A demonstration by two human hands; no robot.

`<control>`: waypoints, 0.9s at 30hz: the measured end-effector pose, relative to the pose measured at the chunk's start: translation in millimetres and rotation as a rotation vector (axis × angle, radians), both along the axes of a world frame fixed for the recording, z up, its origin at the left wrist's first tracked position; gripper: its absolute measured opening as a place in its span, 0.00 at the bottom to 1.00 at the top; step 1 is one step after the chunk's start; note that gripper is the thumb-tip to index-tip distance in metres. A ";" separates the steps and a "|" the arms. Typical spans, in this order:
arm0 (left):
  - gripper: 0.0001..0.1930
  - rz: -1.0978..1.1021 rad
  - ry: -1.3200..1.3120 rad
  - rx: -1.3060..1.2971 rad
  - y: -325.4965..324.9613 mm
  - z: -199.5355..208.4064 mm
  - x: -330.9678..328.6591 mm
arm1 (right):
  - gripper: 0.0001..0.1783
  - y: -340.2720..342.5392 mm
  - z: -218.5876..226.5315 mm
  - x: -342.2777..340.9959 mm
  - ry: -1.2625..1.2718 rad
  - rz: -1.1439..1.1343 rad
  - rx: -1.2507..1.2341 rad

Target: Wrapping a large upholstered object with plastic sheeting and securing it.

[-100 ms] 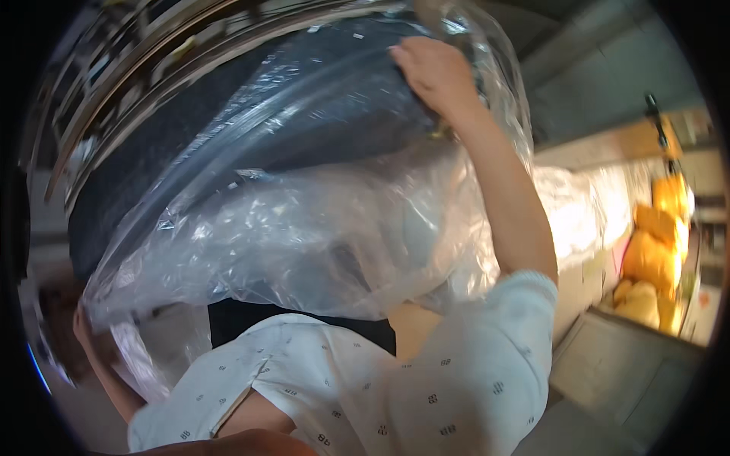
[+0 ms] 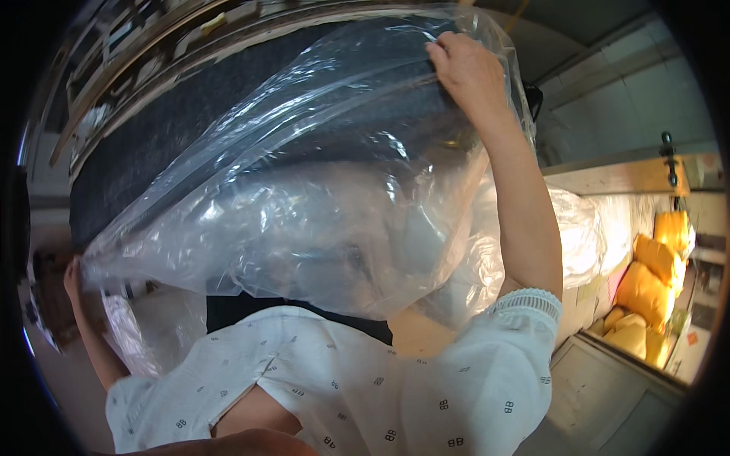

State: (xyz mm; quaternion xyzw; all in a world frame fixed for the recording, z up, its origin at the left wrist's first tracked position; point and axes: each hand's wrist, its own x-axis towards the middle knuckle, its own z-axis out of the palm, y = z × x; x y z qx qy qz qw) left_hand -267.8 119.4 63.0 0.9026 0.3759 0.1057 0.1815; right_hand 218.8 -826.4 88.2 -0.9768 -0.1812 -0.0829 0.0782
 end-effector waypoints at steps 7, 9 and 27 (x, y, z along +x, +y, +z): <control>0.28 0.048 0.277 0.000 -33.0 -5.4 111.4 | 0.28 0.9 -12.5 21.8 -0.355 -0.110 -0.364; 0.24 -0.021 0.016 -0.113 -93.0 -1.9 168.6 | 0.32 2.9 -10.5 24.9 -0.185 -0.255 -0.420; 0.13 -0.074 -0.907 0.192 -205.4 -23.6 264.6 | 0.11 194.5 35.0 -17.8 -0.474 0.393 0.261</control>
